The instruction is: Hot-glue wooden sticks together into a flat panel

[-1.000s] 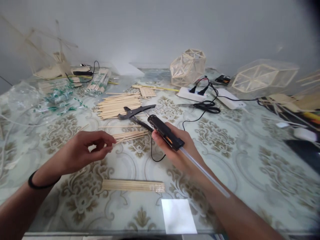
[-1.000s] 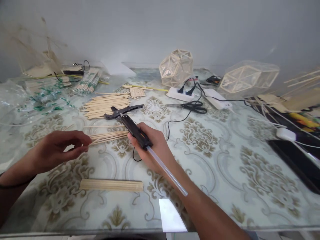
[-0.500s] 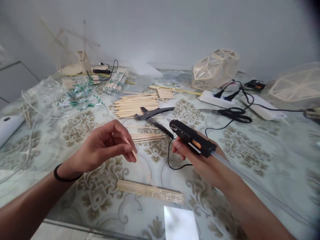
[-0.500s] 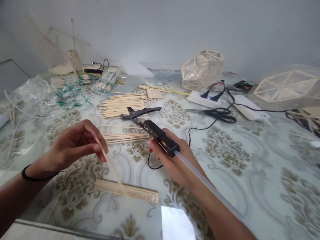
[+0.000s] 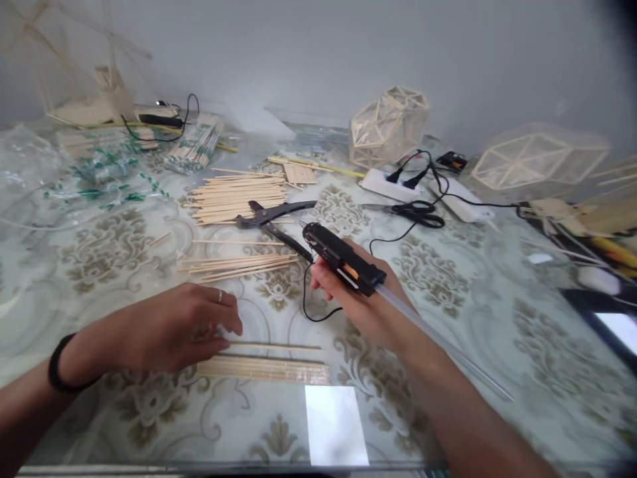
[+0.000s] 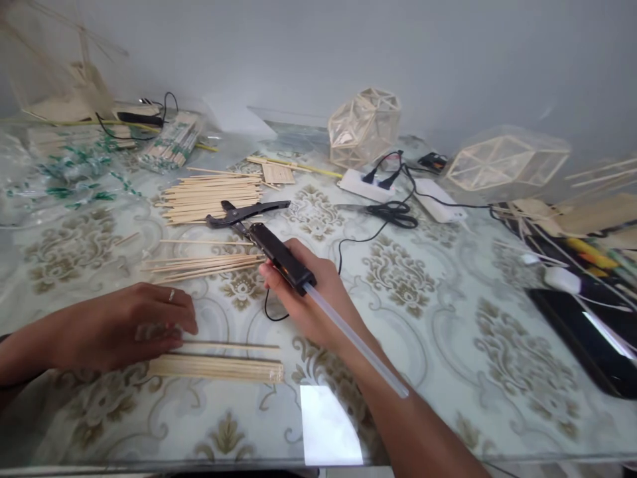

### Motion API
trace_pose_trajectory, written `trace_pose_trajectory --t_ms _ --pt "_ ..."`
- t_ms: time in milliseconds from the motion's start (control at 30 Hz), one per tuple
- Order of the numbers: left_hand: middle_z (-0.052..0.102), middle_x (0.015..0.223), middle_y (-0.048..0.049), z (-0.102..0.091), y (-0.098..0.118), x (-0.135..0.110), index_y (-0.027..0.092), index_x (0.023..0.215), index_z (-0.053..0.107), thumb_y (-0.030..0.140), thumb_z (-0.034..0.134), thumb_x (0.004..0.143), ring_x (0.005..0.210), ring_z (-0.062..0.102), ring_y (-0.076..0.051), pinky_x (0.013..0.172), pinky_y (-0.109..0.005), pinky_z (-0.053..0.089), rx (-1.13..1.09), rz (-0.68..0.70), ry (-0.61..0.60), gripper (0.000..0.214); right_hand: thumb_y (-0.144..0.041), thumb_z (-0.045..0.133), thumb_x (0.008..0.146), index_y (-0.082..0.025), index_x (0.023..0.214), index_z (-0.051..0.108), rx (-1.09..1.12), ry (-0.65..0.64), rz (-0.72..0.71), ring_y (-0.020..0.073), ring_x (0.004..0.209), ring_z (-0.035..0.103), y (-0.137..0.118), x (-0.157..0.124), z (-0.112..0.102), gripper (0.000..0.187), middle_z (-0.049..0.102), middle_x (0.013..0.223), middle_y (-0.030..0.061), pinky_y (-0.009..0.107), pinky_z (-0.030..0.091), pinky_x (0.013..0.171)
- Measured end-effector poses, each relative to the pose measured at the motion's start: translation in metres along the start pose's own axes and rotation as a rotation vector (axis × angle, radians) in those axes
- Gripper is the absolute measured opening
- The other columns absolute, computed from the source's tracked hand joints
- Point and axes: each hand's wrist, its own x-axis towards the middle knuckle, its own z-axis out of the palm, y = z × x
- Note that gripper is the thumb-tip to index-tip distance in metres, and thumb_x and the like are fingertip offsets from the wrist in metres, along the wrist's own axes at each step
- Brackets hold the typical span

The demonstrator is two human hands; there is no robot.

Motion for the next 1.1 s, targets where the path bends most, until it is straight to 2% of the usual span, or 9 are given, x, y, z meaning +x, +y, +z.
trace_pose_trajectory --t_ms 100,200,367,567,700,833,900,967,1100 --pt "0.080 0.117 -0.0060 0.012 0.003 0.003 0.026 0.119 0.077 0.034 0.072 0.105 0.099 0.078 -0.025 0.089 -0.035 0.059 0.034 0.011 0.006 0.018 -0.046 0.069 0.105 -0.027 0.095 0.065 -0.025 -0.014 0.006 0.0197 0.066 0.067 -0.001 -0.001 -0.001 0.023 0.076 0.078 -0.0003 0.033 0.051 0.063" --pt "0.078 0.120 -0.0043 0.029 0.008 0.007 0.028 0.127 0.073 0.040 0.080 0.100 0.101 0.076 -0.025 0.088 -0.035 0.058 0.086 0.056 -0.003 0.030 -0.046 0.068 0.107 -0.027 0.095 0.064 -0.053 -0.041 -0.001 0.0208 0.070 0.071 -0.001 -0.001 -0.002 0.023 0.076 0.078 -0.0009 0.034 0.052 0.067" --pt "0.074 0.112 -0.0035 0.051 0.013 0.012 0.025 0.125 0.069 0.021 0.065 0.104 0.096 0.071 -0.023 0.083 -0.035 0.052 0.196 0.105 0.037 0.022 -0.046 0.067 0.107 -0.027 0.094 0.063 -0.094 -0.080 0.013 0.0210 0.067 0.072 -0.003 0.000 -0.001 0.023 0.077 0.073 -0.0020 0.034 0.053 0.069" --pt "0.072 0.113 -0.0024 0.051 0.011 0.010 0.026 0.126 0.066 0.016 0.056 0.106 0.097 0.070 -0.021 0.085 -0.034 0.052 0.207 0.107 0.079 0.025 -0.041 0.071 0.100 -0.026 0.086 0.063 -0.110 -0.058 -0.017 0.0171 0.057 0.061 -0.004 0.004 -0.004 0.022 0.069 0.063 -0.0046 0.031 0.044 0.058" --pt "0.071 0.111 -0.0027 0.049 0.009 0.011 0.025 0.125 0.067 0.013 0.056 0.104 0.097 0.069 -0.020 0.085 -0.033 0.053 0.214 0.126 0.107 0.026 -0.038 0.082 0.093 -0.024 0.087 0.070 -0.099 0.085 -0.045 0.0156 0.055 0.055 0.005 0.012 -0.027 0.019 0.068 0.064 -0.0039 0.031 0.039 0.057" --pt "0.071 0.112 -0.0044 0.049 0.008 0.012 0.023 0.123 0.068 0.012 0.055 0.103 0.101 0.068 -0.022 0.091 -0.034 0.054 0.220 0.172 0.135 0.026 -0.058 0.066 0.106 -0.028 0.096 0.066 0.008 0.311 -0.118 0.0157 0.055 0.052 0.002 0.011 -0.066 0.031 0.068 0.071 -0.0030 0.032 0.042 0.057" --pt "0.072 0.112 -0.0041 0.049 0.008 0.013 0.023 0.123 0.068 0.010 0.054 0.103 0.102 0.068 -0.021 0.092 -0.033 0.055 0.218 0.197 0.140 0.028 -0.059 0.072 0.104 -0.029 0.092 0.064 0.019 0.361 -0.146 0.0149 0.056 0.050 -0.004 0.007 -0.083 0.033 0.065 0.071 -0.0037 0.033 0.043 0.060" --pt "0.072 0.112 -0.0034 0.047 0.009 0.013 0.024 0.125 0.068 0.009 0.053 0.103 0.101 0.069 -0.020 0.091 -0.032 0.055 0.218 0.215 0.146 0.031 -0.062 0.078 0.100 -0.027 0.081 0.067 -0.014 0.300 -0.123 0.0141 0.055 0.049 -0.009 0.001 -0.092 0.042 0.065 0.070 -0.0016 0.033 0.041 0.056" --pt "0.073 0.112 -0.0032 0.048 0.010 0.011 0.024 0.131 0.067 0.008 0.051 0.104 0.099 0.070 -0.020 0.087 -0.031 0.056 0.234 0.208 0.163 0.036 -0.076 0.076 0.094 -0.025 0.081 0.072 0.002 -0.061 0.075 0.0169 0.055 0.062 -0.005 -0.004 -0.082 0.053 0.062 0.059 -0.0024 0.030 0.047 0.050"
